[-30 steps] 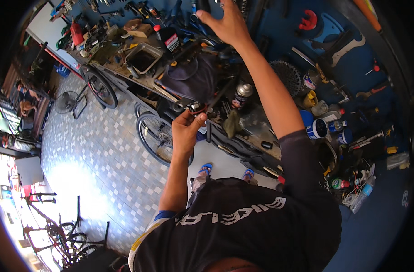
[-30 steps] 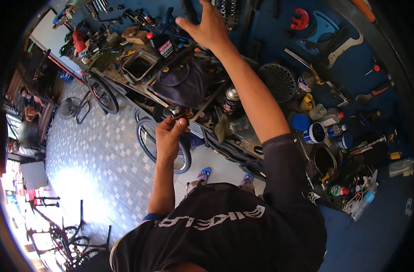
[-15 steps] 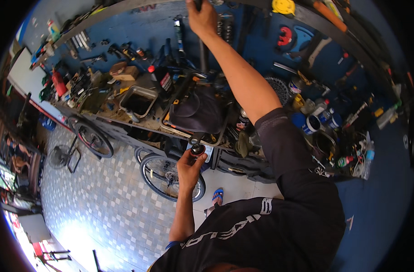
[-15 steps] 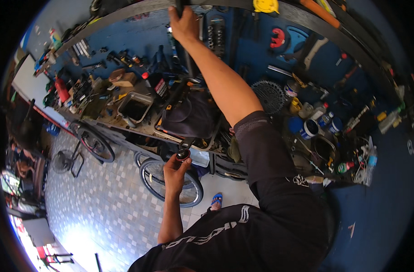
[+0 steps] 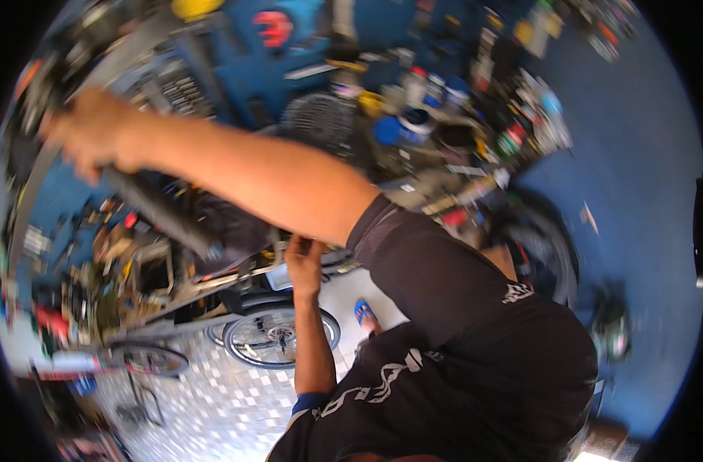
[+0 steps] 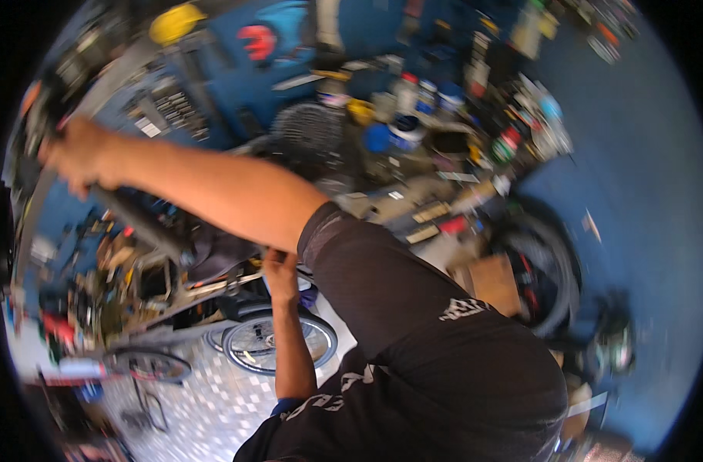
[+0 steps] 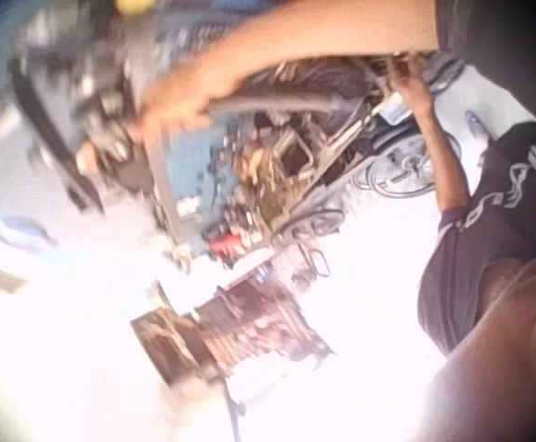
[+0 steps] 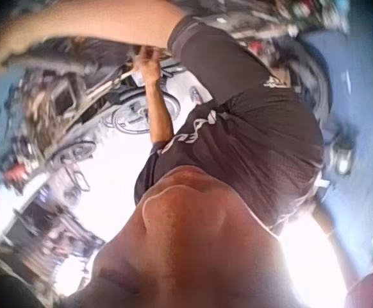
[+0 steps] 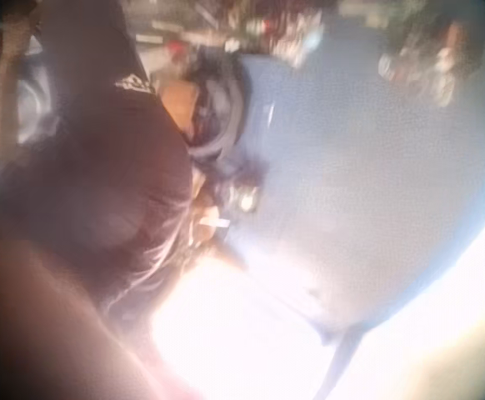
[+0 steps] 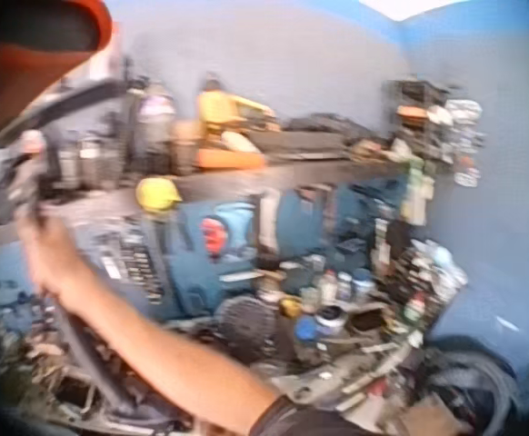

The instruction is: The person disassembles a bicycle hub, applies grease to the internal components, and reassembles the parts. They use a hammer to tap components into place and a cloth to wipe excess grease.

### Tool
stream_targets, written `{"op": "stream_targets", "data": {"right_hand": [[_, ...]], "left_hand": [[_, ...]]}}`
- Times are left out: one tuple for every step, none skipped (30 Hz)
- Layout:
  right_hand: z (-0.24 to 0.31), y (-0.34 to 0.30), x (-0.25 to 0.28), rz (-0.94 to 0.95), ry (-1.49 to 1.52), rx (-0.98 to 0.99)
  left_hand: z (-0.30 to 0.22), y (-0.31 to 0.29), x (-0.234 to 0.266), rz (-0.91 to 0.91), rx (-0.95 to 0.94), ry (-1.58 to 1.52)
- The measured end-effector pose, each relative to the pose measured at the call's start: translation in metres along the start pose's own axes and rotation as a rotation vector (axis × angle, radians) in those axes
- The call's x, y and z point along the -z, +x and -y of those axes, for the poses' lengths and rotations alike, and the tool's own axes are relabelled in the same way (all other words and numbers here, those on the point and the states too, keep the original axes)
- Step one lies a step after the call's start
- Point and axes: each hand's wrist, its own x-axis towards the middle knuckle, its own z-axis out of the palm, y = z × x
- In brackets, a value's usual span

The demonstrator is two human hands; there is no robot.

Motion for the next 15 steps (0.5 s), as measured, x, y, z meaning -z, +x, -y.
{"op": "stream_targets", "data": {"right_hand": [[0.023,-0.046,0.017,-0.039,-0.074,-0.03],[0.025,-0.087,0.04,-0.026,-0.062,0.019],[0.052,-0.146,0.046,-0.061,-0.326,-0.072],[0.054,-0.19,0.064,-0.205,-0.587,0.113],[0.056,-0.241,0.083,-0.262,-0.583,0.15],[0.041,-0.287,0.098,-0.336,-0.712,0.201],[0.044,-0.338,0.105,-0.383,-0.692,0.103],[0.057,-0.394,0.113,-0.492,-0.675,-0.045],[0.064,-0.449,0.12,-0.62,-0.716,-0.175],[0.061,-0.498,0.124,-0.783,-0.856,-0.137],[0.069,-0.557,0.132,-0.853,-0.85,-0.356],[0.076,-0.61,0.133,-1.002,-0.865,-0.441],[0.074,-0.663,0.132,-1.134,-0.773,-0.48],[0.074,-0.716,0.134,-1.248,-0.884,-0.616],[0.076,-0.764,0.129,-1.382,-0.872,-0.701]], "left_hand": [[0.024,0.003,-0.015,0.059,-0.002,-0.031],[0.053,0.003,-0.026,0.104,0.008,-0.057],[0.081,0.001,-0.023,0.2,0.099,-0.057],[0.105,-0.004,-0.03,0.319,0.193,-0.048],[0.125,-0.015,-0.041,0.335,0.469,-0.095],[0.145,-0.041,-0.046,0.472,0.214,-0.015],[0.15,-0.055,-0.061,0.486,0.158,0.144],[0.156,-0.065,-0.084,0.528,0.095,0.299],[0.165,-0.077,-0.106,0.61,0.151,0.278],[0.178,-0.092,-0.124,0.681,0.214,0.262],[0.191,-0.108,-0.141,0.74,0.277,0.249],[0.206,-0.12,-0.168,0.81,0.331,0.218],[0.222,-0.136,-0.186,0.854,0.383,0.194],[0.24,-0.155,-0.199,0.901,0.443,0.176],[0.268,-0.173,-0.211,0.88,0.416,0.189]]}}
